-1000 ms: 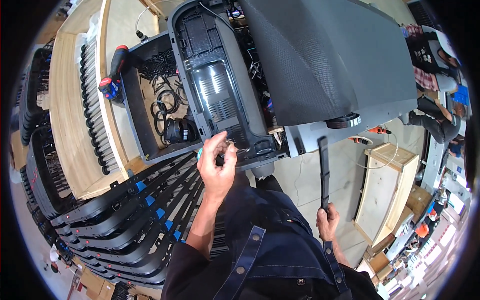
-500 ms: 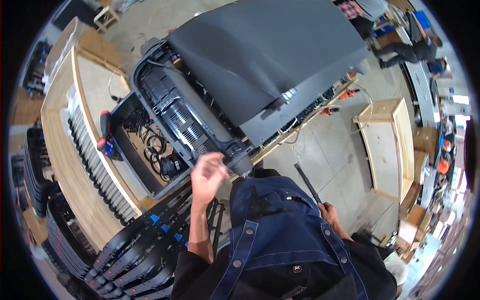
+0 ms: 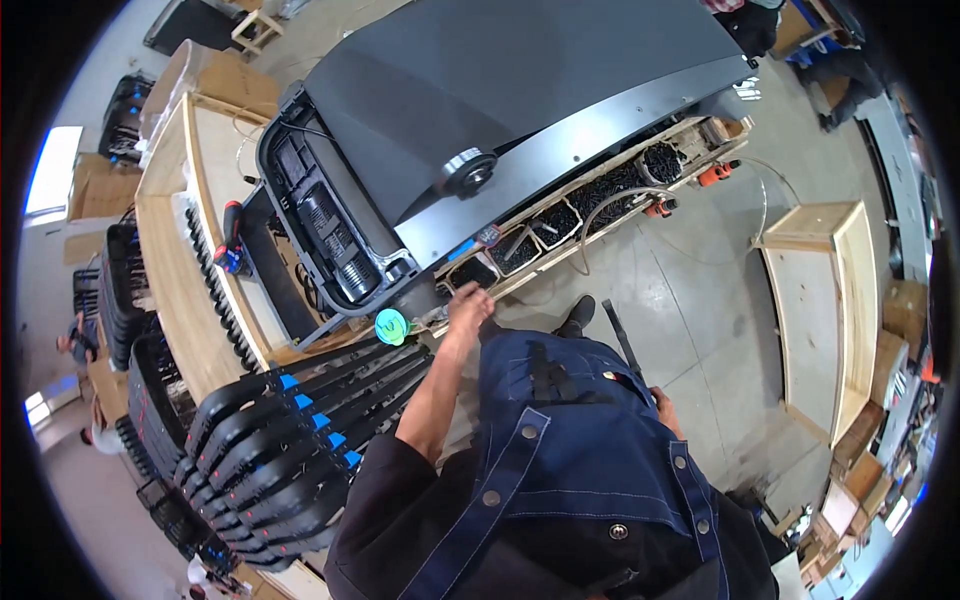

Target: Assembling components of a treadmill on a factory floor.

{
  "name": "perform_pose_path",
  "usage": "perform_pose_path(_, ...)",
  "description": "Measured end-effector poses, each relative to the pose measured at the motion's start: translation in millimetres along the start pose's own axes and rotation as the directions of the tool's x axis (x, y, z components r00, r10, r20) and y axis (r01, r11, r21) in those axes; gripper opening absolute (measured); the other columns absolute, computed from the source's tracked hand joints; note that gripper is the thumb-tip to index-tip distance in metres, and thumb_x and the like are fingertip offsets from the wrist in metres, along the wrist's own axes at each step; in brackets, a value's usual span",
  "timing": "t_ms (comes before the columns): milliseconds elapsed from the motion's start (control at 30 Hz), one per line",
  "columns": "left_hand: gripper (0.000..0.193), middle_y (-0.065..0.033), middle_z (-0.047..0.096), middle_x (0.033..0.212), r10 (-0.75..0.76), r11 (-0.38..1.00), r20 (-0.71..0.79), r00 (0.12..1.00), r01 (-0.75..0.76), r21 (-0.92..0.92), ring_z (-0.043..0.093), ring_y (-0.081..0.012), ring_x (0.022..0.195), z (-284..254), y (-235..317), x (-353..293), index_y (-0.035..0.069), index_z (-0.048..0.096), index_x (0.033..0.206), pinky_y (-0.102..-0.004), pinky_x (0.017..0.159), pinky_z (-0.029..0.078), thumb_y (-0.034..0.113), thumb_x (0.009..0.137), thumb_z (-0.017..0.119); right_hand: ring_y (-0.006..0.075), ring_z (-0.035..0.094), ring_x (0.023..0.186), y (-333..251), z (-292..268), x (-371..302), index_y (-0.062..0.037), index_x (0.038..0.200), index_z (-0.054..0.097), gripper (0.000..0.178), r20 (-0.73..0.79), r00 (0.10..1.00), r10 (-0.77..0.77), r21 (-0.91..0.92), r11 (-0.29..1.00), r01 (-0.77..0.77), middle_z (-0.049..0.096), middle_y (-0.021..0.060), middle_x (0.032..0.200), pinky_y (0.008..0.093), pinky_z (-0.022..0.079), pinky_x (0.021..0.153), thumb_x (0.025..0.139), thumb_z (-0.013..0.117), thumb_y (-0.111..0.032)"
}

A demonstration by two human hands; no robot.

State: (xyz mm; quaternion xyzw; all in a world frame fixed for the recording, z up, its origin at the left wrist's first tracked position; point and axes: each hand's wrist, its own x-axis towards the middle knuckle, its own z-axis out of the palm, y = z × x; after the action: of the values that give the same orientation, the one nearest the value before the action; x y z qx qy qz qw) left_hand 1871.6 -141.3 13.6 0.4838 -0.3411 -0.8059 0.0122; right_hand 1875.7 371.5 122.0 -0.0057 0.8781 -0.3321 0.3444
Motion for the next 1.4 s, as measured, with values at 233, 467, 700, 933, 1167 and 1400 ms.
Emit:
perform_pose_path(233,0.030,-0.0044,0.069,0.097,0.206,0.975,-0.345,0.916,-0.220,-0.001,0.071,-0.0221,0.085,23.0,23.8,68.0,0.015,0.059,0.120,-0.0347,0.073,0.062,0.004,0.094,0.069,0.0186,0.055,0.047,73.2,-101.9,1.0,-0.0004,0.104,0.062,0.031,0.088,0.959,0.270,-0.035,0.963,-0.268,0.056,0.0084,0.056,0.0369,0.043,0.047,0.099,0.060,-0.031)
perform_pose_path(467,0.019,-0.0119,0.071,0.101,0.215,0.976,-0.515,0.830,-0.206,0.074,0.071,-0.0238,0.086,31.4,33.0,82.5,0.009,0.062,0.113,-0.0389,0.077,0.063,0.020,0.098,0.067,0.0134,0.053,0.049,42.6,-161.5,8.0,0.0004,0.114,0.062,0.036,0.245,0.929,0.275,0.202,0.923,-0.327,0.056,0.0053,0.063,0.0310,0.043,0.045,0.098,0.062,-0.032)
perform_pose_path(700,0.031,-0.0118,0.072,0.101,-0.261,0.774,0.184,0.948,0.092,0.626,0.071,-0.0200,0.083,179.8,-30.6,-51.8,0.003,0.064,0.119,-0.0334,0.073,0.061,0.025,0.098,0.064,0.0106,0.052,0.052,-113.9,-183.6,65.2,-0.0020,0.116,0.056,0.026,0.489,0.872,-0.016,0.514,0.813,-0.273,0.056,0.0025,0.072,0.0274,0.044,0.051,0.104,0.056,-0.025)
perform_pose_path(933,0.052,-0.0158,0.068,0.116,-0.516,0.781,0.551,0.656,0.096,0.617,0.068,-0.0235,0.102,348.4,-2.3,-133.9,-0.001,0.057,0.128,-0.0359,0.089,0.056,0.047,0.107,0.050,0.0119,0.052,0.051,-215.9,-175.2,195.6,0.0004,0.124,0.053,0.031,0.343,0.937,-0.072,0.806,0.535,-0.254,0.058,0.0050,0.073,0.0283,0.043,0.045,0.105,0.054,-0.024)
perform_pose_path(1167,0.036,-0.0113,0.071,0.108,-0.458,0.789,0.570,0.682,0.016,0.615,0.067,-0.0130,0.085,405.1,-1.8,-121.6,0.002,0.058,0.118,-0.0265,0.073,0.056,0.035,0.106,0.057,0.0140,0.052,0.051,-226.0,-182.7,301.5,0.0003,0.138,0.049,0.041,0.235,0.960,0.151,0.853,0.442,-0.278,0.057,0.0055,0.072,0.0305,0.043,0.041,0.103,0.057,-0.021)
perform_pose_path(1400,0.030,-0.0077,0.072,0.104,-0.268,0.792,0.497,0.825,-0.105,0.602,0.069,-0.0137,0.084,465.1,-13.3,-72.1,0.003,0.057,0.121,-0.0262,0.069,0.056,0.022,0.100,0.066,0.0183,0.065,0.060,-240.3,-221.5,351.8,0.0024,0.128,0.056,0.051,0.324,0.945,0.033,0.731,0.625,-0.273,0.069,0.0107,0.085,0.0316,0.053,0.047,0.102,0.058,-0.041)
